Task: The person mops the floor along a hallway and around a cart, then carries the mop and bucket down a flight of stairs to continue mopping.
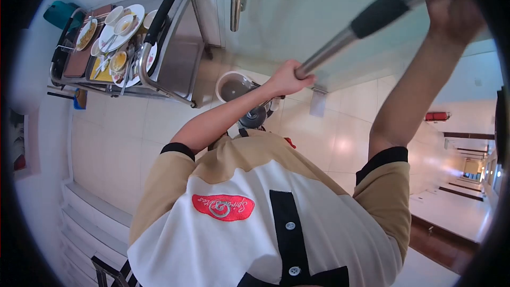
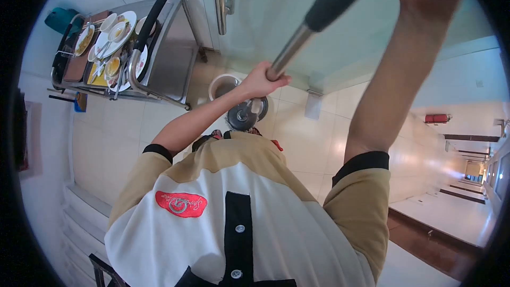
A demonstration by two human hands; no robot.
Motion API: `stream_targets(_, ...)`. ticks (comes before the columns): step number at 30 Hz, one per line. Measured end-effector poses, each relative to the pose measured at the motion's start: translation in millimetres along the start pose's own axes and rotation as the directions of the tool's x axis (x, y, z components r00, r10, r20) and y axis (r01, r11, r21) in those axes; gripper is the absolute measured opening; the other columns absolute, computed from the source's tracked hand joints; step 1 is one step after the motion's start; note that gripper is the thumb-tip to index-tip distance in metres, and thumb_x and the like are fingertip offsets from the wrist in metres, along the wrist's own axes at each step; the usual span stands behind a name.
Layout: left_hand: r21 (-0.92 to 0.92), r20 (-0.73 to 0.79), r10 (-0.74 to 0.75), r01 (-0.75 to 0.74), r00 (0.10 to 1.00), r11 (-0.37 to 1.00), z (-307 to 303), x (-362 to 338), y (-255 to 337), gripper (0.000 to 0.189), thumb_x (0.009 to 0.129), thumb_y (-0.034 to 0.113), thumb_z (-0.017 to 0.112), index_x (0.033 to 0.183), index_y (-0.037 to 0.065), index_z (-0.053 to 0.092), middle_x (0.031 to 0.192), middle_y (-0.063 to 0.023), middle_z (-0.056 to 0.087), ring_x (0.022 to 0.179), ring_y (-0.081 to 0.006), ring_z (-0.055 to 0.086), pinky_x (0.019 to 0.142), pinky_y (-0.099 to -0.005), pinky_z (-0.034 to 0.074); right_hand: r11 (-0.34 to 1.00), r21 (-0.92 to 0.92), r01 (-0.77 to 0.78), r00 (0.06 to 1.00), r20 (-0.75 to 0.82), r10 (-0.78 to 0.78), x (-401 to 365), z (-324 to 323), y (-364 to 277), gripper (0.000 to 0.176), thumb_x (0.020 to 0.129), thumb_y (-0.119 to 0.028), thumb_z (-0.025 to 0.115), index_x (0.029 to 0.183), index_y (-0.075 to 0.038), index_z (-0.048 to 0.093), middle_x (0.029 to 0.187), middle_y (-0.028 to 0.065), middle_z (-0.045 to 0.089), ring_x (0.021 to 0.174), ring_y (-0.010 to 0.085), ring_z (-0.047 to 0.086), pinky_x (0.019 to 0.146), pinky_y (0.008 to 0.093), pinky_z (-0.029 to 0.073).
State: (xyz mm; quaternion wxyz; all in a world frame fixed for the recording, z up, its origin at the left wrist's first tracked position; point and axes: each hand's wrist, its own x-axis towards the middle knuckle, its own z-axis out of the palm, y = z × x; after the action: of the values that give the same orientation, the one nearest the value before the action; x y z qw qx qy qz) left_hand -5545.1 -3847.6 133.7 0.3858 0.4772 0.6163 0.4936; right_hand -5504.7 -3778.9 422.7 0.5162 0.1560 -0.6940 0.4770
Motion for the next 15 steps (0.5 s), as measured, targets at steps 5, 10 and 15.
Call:
stream_targets(5,-0.279,0.458,0.373,-0.268,0.807,0.922,-38.9,1.5,13.0,0.03,0.067,0.028,0.068,0.075,0.002,0.055,0.061,0.0008,0.05,0.059,-0.0081,0.045,0.056,-0.0251,0.038,0.657,0.512,-0.554,0.817,0.488,0.308,-14.3,-51.2,-19.1,0.024,0.08,-0.015,0.049,0.058,-0.009,0.041,0.052,-0.005,0.038,0.043,0.0035,0.039,0.046,0.0178,0.032)
stream_targets(10,-0.346,0.43,0.417,-0.281,0.801,0.895,-16.6,-8.3,-106.4,0.022,0.07,0.018,0.065,0.075,0.002,0.051,0.055,0.0022,0.044,0.053,-0.0071,0.04,0.049,-0.0248,0.034,0.77,0.451,-0.451,0.828,0.534,0.172,31.6,-84.6,-55.6,0.03,0.084,-0.031,0.043,0.066,-0.007,0.045,0.052,-0.0008,0.041,0.04,0.0119,0.041,0.042,0.0302,0.041)
stream_targets(15,-0.109,0.049,0.153,-0.147,0.987,0.983,16.2,-21.2,-113.9,0.018,0.071,0.01,0.059,0.084,0.003,0.05,0.057,-0.0004,0.047,0.054,-0.0094,0.041,0.05,-0.0244,0.034,0.921,0.116,-0.372,0.922,0.161,0.352,63.6,-102.3,-66.0,0.043,0.086,-0.042,0.038,0.058,-0.01,0.045,0.045,-0.0002,0.038,0.034,0.0108,0.038,0.033,0.029,0.041)
